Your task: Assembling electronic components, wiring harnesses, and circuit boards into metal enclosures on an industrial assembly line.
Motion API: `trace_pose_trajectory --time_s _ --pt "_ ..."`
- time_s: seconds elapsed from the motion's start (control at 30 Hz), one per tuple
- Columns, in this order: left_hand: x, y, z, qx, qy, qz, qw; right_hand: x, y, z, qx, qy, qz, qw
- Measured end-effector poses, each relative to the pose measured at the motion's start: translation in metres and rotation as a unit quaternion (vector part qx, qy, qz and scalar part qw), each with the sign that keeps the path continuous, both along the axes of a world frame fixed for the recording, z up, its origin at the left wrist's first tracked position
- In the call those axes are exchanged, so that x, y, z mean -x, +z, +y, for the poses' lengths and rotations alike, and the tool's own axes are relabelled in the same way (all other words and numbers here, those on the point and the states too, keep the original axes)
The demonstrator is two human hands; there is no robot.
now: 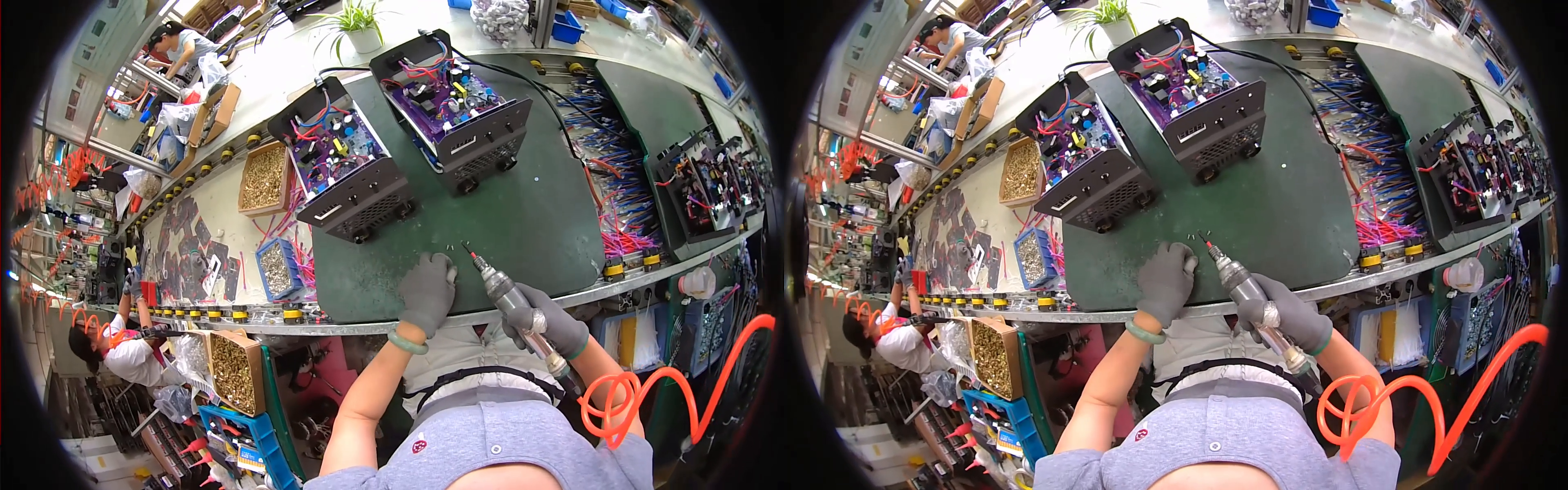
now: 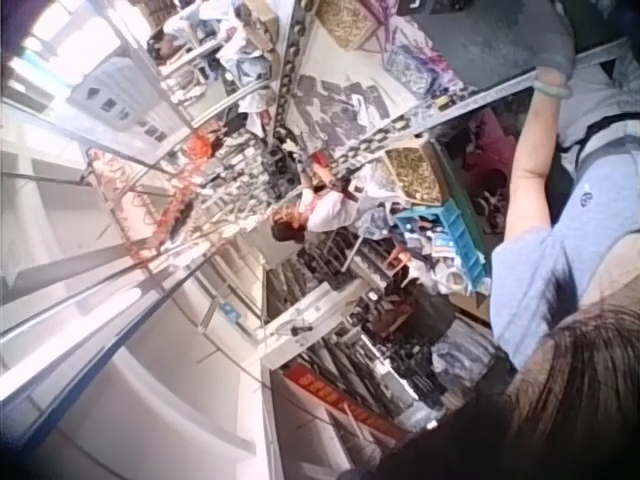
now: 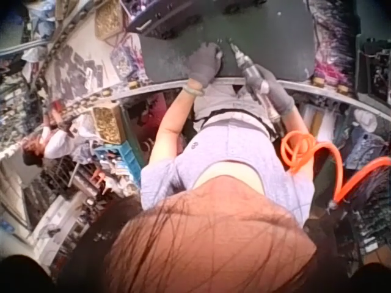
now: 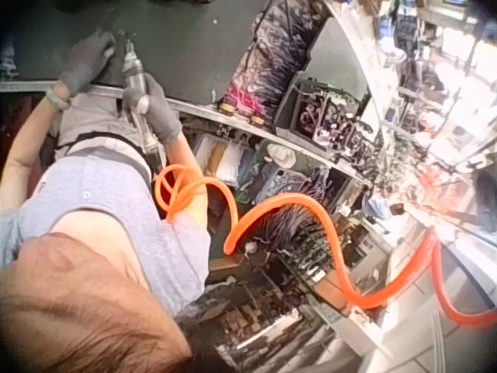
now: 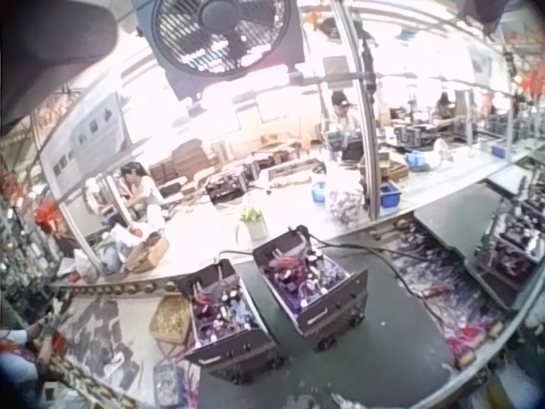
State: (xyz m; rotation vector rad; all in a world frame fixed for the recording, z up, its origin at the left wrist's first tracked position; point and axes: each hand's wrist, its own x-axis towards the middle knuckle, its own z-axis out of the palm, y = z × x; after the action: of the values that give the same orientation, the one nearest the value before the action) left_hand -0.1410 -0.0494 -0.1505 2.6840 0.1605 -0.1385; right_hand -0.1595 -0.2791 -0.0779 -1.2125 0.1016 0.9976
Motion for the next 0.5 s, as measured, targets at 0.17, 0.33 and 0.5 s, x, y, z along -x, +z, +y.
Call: trace_pose_trajectory --time_s 0.17,0.33,0.5 --pt "-0.013 0.028 0.037 0.577 0.148 0.115 0.795 -0.006 0.015 0.004 -0.022 0.029 -0.008 0.999" --pt "-0.015 0.070 0.036 0.737 0.140 0.053 0.659 -0.014 0.032 0.029 -0.061 0.071 -0.041 0.995" --pt "-0.013 0.074 0.054 0.695 0.131 0.025 0.707 -0.020 0.031 0.037 -0.079 0.108 -0.060 0.989"
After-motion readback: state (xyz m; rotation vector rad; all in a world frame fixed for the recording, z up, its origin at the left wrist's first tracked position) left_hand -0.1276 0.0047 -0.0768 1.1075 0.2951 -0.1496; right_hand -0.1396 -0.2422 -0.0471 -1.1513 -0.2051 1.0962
